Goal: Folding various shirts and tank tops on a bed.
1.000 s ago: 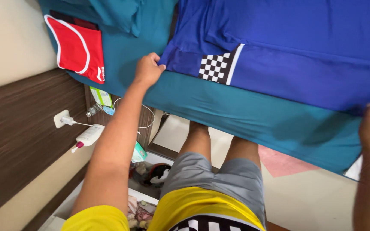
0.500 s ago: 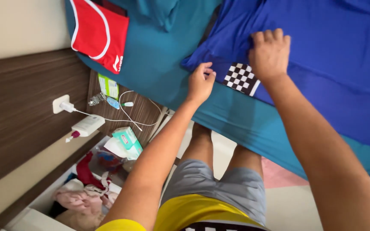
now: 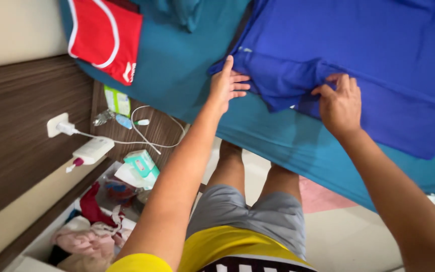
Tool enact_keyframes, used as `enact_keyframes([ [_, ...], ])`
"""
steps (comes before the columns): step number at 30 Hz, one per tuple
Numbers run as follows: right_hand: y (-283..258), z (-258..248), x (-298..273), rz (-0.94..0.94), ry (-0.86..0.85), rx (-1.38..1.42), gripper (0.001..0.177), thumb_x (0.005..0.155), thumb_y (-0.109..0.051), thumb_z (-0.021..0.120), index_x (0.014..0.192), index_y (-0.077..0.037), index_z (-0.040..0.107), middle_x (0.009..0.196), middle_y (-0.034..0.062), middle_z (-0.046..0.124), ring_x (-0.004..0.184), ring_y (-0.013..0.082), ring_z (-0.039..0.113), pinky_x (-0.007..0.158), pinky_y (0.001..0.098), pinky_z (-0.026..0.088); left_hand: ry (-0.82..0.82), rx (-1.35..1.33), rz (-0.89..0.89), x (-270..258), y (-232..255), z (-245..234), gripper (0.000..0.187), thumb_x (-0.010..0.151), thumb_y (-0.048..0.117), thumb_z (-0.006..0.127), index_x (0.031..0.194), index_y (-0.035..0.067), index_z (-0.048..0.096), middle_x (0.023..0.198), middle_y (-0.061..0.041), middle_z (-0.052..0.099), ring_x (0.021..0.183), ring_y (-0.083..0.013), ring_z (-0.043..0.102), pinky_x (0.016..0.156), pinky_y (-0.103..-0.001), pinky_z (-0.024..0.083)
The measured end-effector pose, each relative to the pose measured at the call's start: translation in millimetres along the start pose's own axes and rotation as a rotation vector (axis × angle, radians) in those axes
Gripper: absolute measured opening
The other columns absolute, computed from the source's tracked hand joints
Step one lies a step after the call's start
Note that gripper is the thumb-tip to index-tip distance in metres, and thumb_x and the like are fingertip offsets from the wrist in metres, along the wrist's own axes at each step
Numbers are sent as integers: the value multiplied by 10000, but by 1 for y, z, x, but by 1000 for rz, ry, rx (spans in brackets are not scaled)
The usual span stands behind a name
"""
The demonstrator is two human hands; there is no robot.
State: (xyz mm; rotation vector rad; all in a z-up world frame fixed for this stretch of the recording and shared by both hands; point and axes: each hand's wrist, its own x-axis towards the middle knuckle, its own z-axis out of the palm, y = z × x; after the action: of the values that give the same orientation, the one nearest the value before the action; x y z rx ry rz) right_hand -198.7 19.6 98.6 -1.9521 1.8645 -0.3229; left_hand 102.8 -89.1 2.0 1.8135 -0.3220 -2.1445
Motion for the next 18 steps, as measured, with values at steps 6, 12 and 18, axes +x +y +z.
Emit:
enact_keyframes([
  [6, -6, 22, 5, 493, 166, 362, 106, 1009, -102, 646, 1092, -37, 648, 933, 136, 699, 860, 356, 672, 754, 490, 522, 12, 123, 16, -17, 7, 14, 605, 809, 562, 725, 1097, 31, 683, 1061, -179, 769, 761, -228, 748, 600, -350, 593],
  [12, 26, 60, 8, 663, 23, 476, 299, 999, -297, 795, 990, -19, 687, 799, 97, 674, 730, 193, 600, 675, 395, 495, 71, 199, 20, 1, -7, 21, 429, 859, 410, 771, 1016, 19, 690, 1000, -152, 777, 661, -167, 700, 508, -292, 520],
  [18, 39, 73, 14, 629, 163, 1132, 211, 1033, -225, 731, 1083, -38, 647, 875, -51, 661, 784, 33, 582, 715, 246, 492, 5, -67, 188, -15, -7, 32, 187, 933, 194, 714, 1017, 42, 646, 948, -91, 747, 661, -153, 694, 485, -261, 480],
])
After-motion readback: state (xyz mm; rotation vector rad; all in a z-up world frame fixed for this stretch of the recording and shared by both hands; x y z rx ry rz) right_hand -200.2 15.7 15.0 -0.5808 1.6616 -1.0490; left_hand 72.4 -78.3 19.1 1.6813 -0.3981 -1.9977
